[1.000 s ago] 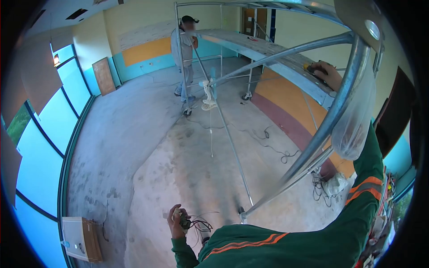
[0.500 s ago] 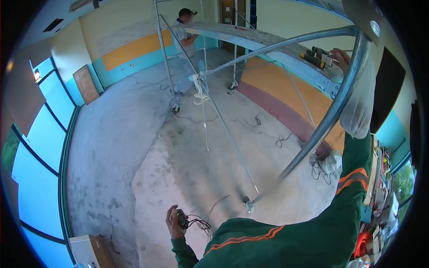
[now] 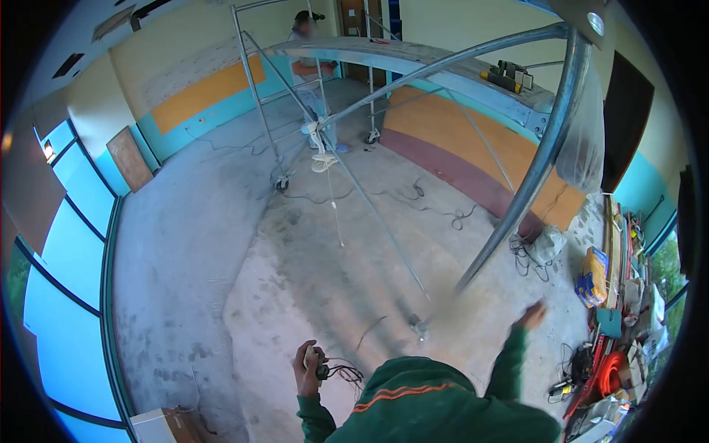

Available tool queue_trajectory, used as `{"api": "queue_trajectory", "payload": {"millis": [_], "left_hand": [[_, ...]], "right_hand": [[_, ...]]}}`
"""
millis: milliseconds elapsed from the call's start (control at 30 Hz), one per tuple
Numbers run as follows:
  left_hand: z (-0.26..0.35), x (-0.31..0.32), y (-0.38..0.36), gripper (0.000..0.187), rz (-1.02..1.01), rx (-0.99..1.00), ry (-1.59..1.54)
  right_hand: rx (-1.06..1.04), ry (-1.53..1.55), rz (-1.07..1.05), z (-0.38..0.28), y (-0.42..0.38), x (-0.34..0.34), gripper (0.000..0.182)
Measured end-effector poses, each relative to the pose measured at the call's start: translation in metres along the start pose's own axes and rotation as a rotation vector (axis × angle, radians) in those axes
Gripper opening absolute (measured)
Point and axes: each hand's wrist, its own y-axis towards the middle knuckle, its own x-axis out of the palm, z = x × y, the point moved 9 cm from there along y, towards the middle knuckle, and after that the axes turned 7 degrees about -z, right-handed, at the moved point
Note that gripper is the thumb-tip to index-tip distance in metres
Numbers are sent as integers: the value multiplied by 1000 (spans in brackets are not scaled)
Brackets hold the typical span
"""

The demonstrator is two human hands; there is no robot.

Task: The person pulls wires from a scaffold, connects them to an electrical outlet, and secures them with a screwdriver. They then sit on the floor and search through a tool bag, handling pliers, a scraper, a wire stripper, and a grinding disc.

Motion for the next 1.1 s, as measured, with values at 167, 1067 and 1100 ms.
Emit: {"api": "queue_trajectory", "payload": {"millis": [167, 1067, 1100], "left_hand": [[0, 49, 30, 40, -240, -48, 152], [-51, 145, 40, 20, -87, 12, 390], [-45, 143, 41, 20, -66, 64, 494]], "right_hand": [[345, -367, -1151, -9, -259, 81, 26], [464, -582, -1828, -11, -398, 183, 35], [482, -595, -1779, -18, -395, 185, 34]]}}
